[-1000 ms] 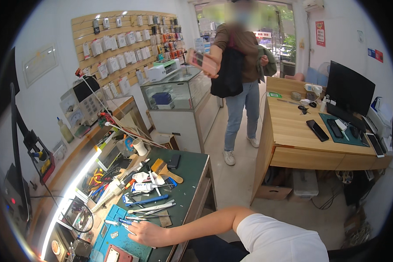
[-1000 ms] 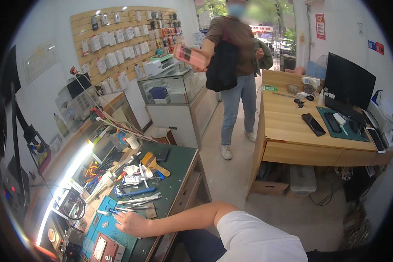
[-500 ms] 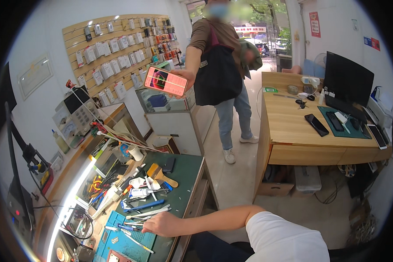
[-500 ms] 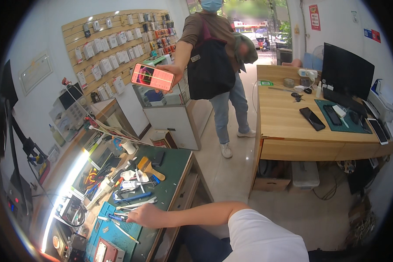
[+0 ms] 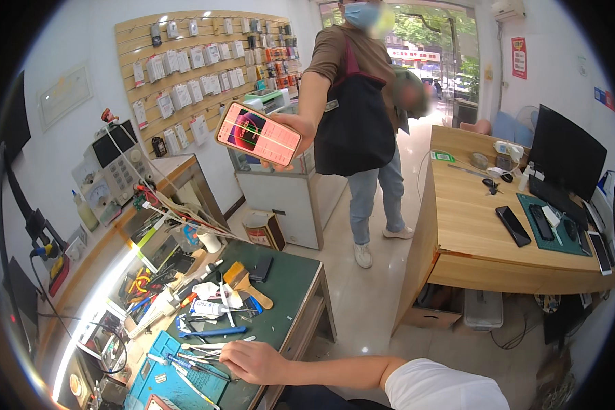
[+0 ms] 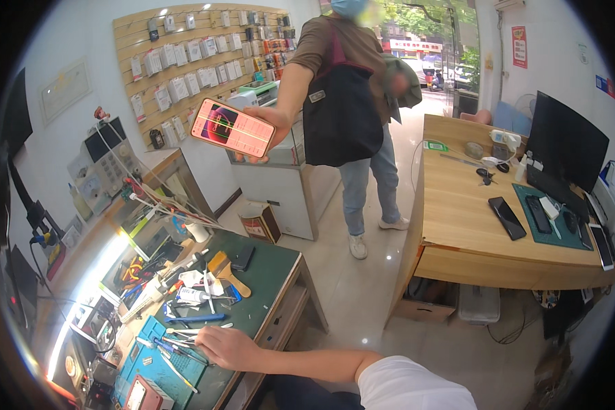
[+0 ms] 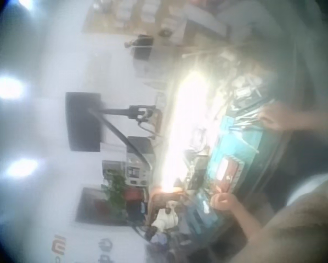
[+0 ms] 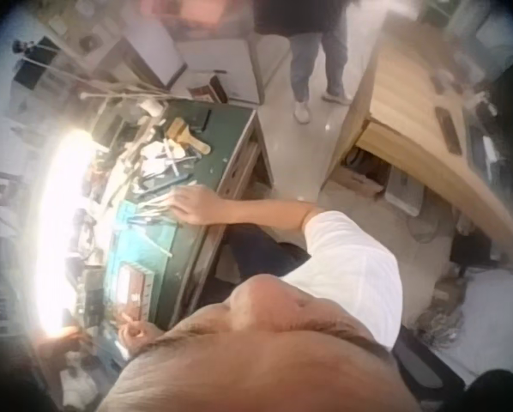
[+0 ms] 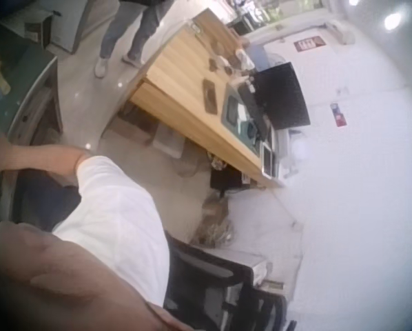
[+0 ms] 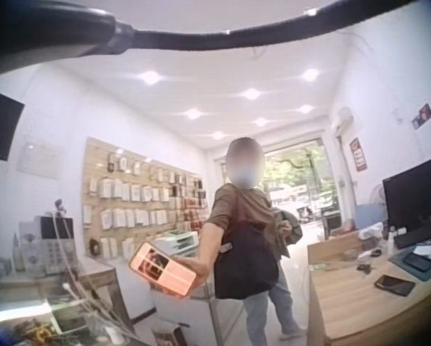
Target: The person uses a hot air gun and tweezers to heat and reposition a small electronic component on a heated workbench. They repeatedly apply heat and adjust the component's position, then briefly interact with a customer who hands over a smartphone before resuming the soldering work.
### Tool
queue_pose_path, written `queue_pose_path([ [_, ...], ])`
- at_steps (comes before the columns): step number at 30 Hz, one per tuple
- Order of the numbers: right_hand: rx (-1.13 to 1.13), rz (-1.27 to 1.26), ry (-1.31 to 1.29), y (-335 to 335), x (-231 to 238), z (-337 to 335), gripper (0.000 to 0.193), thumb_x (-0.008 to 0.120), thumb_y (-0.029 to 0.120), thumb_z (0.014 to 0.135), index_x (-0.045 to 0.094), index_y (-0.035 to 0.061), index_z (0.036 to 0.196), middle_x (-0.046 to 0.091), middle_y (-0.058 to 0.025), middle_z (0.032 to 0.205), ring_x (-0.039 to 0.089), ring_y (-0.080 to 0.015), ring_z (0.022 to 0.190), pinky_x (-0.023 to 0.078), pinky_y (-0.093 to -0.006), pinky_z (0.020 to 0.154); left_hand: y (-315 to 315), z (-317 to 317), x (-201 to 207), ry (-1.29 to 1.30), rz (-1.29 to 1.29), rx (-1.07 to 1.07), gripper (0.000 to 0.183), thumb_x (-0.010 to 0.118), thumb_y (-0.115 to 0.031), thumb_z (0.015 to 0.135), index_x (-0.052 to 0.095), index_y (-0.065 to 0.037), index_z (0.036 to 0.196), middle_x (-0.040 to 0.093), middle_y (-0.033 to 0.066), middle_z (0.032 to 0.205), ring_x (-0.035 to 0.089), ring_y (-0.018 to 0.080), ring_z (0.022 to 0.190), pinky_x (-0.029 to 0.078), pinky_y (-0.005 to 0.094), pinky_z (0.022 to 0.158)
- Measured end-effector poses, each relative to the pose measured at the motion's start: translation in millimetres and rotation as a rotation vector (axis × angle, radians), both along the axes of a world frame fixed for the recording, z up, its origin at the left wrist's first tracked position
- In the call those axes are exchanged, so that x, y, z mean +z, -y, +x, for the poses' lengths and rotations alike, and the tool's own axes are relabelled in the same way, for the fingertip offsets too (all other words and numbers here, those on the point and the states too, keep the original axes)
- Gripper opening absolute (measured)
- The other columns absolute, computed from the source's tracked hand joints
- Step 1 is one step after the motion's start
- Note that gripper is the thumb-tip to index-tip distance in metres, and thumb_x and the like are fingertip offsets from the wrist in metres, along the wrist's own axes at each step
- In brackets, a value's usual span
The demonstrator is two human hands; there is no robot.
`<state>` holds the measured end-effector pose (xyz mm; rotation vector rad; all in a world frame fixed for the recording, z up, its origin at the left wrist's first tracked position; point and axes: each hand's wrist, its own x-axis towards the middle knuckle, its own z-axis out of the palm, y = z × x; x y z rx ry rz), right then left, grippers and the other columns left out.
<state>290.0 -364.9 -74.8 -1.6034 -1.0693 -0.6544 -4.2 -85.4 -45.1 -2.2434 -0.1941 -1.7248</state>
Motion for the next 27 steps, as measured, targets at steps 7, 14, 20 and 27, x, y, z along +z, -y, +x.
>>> queue_pose_path([
  [7,-0.056,-0.001,-0.051,0,4,0,0.020,0.071,0.005,0.089,0.059,0.0062,0.105,0.063,-0.0066,0.101,0.067,-0.0260,0.091,0.056,-0.0359,0.072,27,15,17,0.009,-0.191,0.101,0.024,0.071,-0.001,0.094,0.058,-0.002,0.074,0.063,0.0167,0.079,0.059,0.0340,0.069,0.050,0.0437,0.061],
  [14,-0.068,-0.019,-0.104,1,2,1,0.022,0.071,0.005,0.087,0.058,0.0074,0.105,0.061,-0.0068,0.099,0.066,-0.0268,0.087,0.055,-0.0369,0.071,-9,4,-5,0.092,-0.077,0.062,0.022,0.060,-0.015,0.104,0.065,0.000,0.089,0.066,0.0166,0.085,0.060,0.0338,0.069,0.052,0.0432,0.064],
  [20,-0.083,-0.058,-0.109,0,4,1,0.021,0.072,0.005,0.087,0.058,0.0079,0.104,0.061,-0.0070,0.097,0.066,-0.0278,0.086,0.054,-0.0378,0.070,4,11,-3,0.160,-0.081,0.120,0.030,0.053,-0.024,0.108,0.067,0.003,0.102,0.067,0.0160,0.091,0.062,0.0338,0.071,0.054,0.0442,0.066],
  [27,-0.128,-0.056,-0.137,1,6,-1,0.021,0.072,0.004,0.087,0.058,0.0090,0.102,0.063,-0.0060,0.094,0.067,-0.0275,0.084,0.054,-0.0378,0.069,5,7,-2,0.172,-0.096,0.108,0.028,0.056,-0.023,0.107,0.066,0.003,0.100,0.067,0.0161,0.092,0.063,0.0350,0.077,0.055,0.0450,0.070],
])
